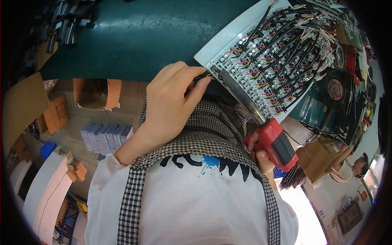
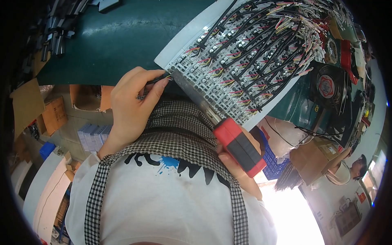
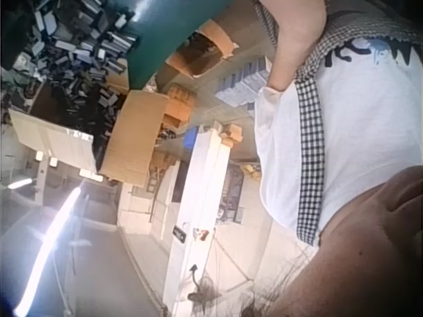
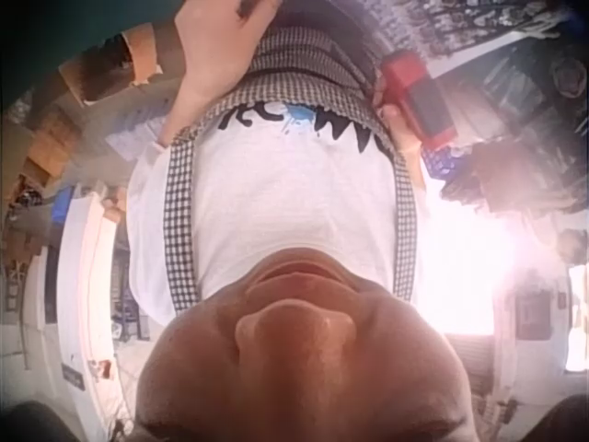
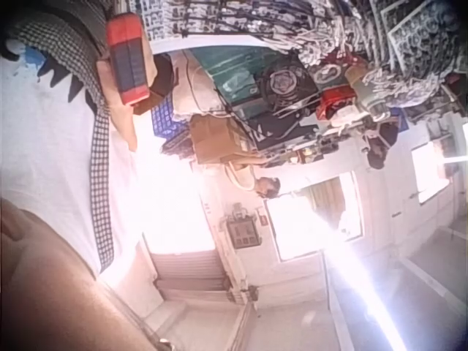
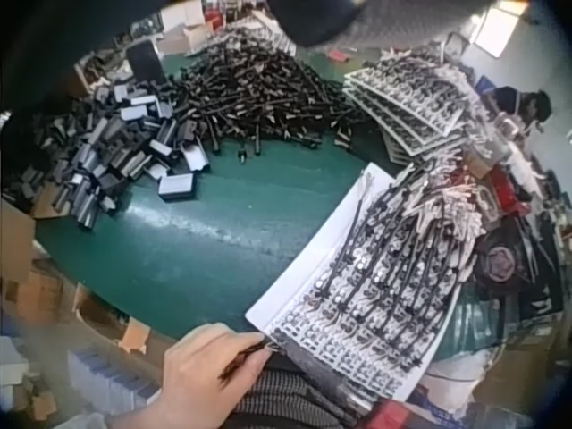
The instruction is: The person secures components on an electrical board using a hot glue gun.
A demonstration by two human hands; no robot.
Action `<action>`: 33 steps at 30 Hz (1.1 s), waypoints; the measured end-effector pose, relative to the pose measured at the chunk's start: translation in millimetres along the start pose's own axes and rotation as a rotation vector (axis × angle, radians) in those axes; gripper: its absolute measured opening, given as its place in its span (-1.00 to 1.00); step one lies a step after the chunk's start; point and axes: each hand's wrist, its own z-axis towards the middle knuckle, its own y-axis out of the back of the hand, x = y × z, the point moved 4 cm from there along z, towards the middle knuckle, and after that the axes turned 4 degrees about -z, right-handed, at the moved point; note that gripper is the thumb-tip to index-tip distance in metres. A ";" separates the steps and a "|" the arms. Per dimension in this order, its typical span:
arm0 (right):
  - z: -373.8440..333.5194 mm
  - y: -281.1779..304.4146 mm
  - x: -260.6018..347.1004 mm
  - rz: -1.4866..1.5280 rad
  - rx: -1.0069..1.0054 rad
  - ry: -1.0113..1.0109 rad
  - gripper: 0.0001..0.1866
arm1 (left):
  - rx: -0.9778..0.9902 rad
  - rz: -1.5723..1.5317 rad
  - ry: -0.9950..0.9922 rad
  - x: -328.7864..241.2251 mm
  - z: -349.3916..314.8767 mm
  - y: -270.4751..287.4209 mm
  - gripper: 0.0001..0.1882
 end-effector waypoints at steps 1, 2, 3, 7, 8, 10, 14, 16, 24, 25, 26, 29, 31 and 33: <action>1.0 0.0 -0.7 0.006 -0.004 0.010 -0.31 | -0.001 0.001 0.005 0.0 0.0 0.2 -0.87; 1.6 0.1 -1.1 0.012 -0.009 0.021 -0.30 | -0.002 0.003 0.005 -0.2 -0.1 0.6 -0.87; 1.9 -1.1 0.0 0.014 -0.008 0.022 -0.30 | 0.004 0.008 0.007 -0.1 -0.1 0.9 -0.87; 0.8 -0.2 4.2 0.113 -0.085 0.033 -0.25 | 0.088 -0.263 0.191 9.7 3.0 -0.1 -0.85; 0.3 0.8 3.8 0.135 -0.091 0.034 -0.24 | 0.091 -0.264 0.189 12.2 4.4 0.4 -0.85; -1.2 2.7 1.8 0.150 -0.090 0.041 -0.23 | 0.178 -0.506 0.346 20.3 5.3 -4.8 -0.85; -5.3 9.1 -5.7 0.148 -0.053 0.021 -0.23 | 0.188 -0.470 0.378 16.6 1.8 -8.4 -0.86; -6.7 11.9 -5.6 0.140 -0.030 0.006 -0.24 | 0.094 -0.362 0.292 12.0 -1.3 -8.4 -0.85; -6.8 11.5 -5.1 0.046 0.009 -0.024 -0.33 | 0.071 -0.052 0.075 -5.7 0.8 -3.2 -0.85; -6.8 11.7 -5.1 0.048 0.038 -0.031 -0.36 | 0.079 -0.023 0.067 -5.9 0.6 -3.4 -0.86; -6.9 12.0 -5.5 0.050 0.067 -0.038 -0.40 | 0.080 -0.023 0.067 -5.6 0.5 -3.9 -0.86; -15.9 16.1 -20.7 0.075 0.061 -0.044 -0.45 | 0.053 -0.031 0.033 -7.3 1.1 -3.4 -0.86; -18.6 15.5 -25.7 0.090 0.044 -0.043 -0.46 | 0.126 0.011 0.104 -7.9 1.4 -2.8 -0.85; -18.3 17.0 -26.1 0.105 0.027 -0.041 -0.47 | 0.095 -0.003 0.072 -7.1 1.3 -4.6 -0.86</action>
